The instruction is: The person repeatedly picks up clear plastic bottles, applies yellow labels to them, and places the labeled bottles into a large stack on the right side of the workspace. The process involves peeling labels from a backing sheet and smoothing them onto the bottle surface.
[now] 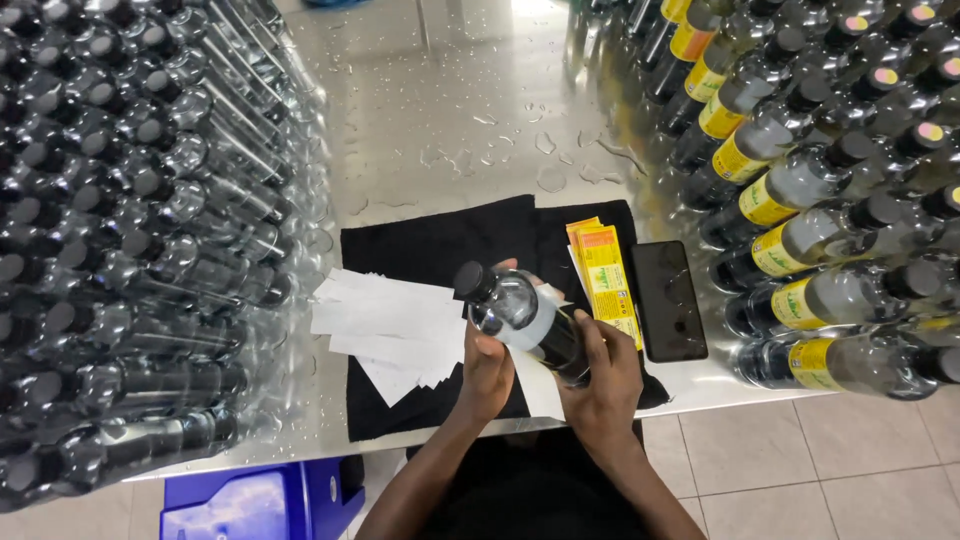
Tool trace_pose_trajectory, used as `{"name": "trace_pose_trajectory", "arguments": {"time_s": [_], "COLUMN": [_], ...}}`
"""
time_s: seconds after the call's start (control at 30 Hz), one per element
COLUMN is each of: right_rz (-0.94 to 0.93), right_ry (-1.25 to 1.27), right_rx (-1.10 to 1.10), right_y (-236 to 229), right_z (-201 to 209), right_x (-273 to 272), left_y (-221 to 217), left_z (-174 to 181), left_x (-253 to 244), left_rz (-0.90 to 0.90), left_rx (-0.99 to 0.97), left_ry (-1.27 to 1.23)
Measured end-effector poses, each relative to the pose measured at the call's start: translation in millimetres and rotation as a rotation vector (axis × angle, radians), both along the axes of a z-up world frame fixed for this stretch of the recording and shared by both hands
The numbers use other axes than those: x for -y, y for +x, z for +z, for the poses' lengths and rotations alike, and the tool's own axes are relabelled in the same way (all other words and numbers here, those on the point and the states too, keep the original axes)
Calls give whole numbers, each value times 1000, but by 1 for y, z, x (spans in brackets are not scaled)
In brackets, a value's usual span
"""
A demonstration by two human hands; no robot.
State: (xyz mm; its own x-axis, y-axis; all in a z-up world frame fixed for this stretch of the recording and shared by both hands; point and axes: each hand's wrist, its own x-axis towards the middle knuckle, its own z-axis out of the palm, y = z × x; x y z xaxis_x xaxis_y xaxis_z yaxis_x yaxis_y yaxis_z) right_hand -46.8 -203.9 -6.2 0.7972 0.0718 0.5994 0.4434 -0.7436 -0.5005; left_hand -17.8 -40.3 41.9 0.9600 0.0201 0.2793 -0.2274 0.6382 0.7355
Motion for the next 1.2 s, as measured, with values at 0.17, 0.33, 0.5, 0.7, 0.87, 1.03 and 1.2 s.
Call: {"name": "trace_pose_trajectory", "arguments": {"time_s": [0.17, 0.33, 0.5, 0.7, 0.87, 1.03, 1.2], "right_rz": [24, 95, 117, 716, 831, 663, 418], "right_ry": [20, 84, 51, 749, 1258, 1005, 573], "right_rx": [-119, -238, -611, -1011, -1060, -1023, -981], "right_y": [0, -2, 3, 22, 13, 7, 4], "right_z": [2, 13, 43, -12, -24, -3, -5], "right_x": [0, -5, -4, 22, 20, 13, 33], "left_y": [7, 10, 19, 28, 12, 8, 4], "left_z": [6, 0, 1, -31, -15, 0, 5], "left_x": [2, 0, -1, 4, 4, 4, 12], "left_rz": [-28, -65, -131, -138, -115, -96, -56], "left_rx": [80, 51, -23, -244, -152, -217, -282], "left_ry": [-57, -129, -334, -283, -77, 35, 42]}}
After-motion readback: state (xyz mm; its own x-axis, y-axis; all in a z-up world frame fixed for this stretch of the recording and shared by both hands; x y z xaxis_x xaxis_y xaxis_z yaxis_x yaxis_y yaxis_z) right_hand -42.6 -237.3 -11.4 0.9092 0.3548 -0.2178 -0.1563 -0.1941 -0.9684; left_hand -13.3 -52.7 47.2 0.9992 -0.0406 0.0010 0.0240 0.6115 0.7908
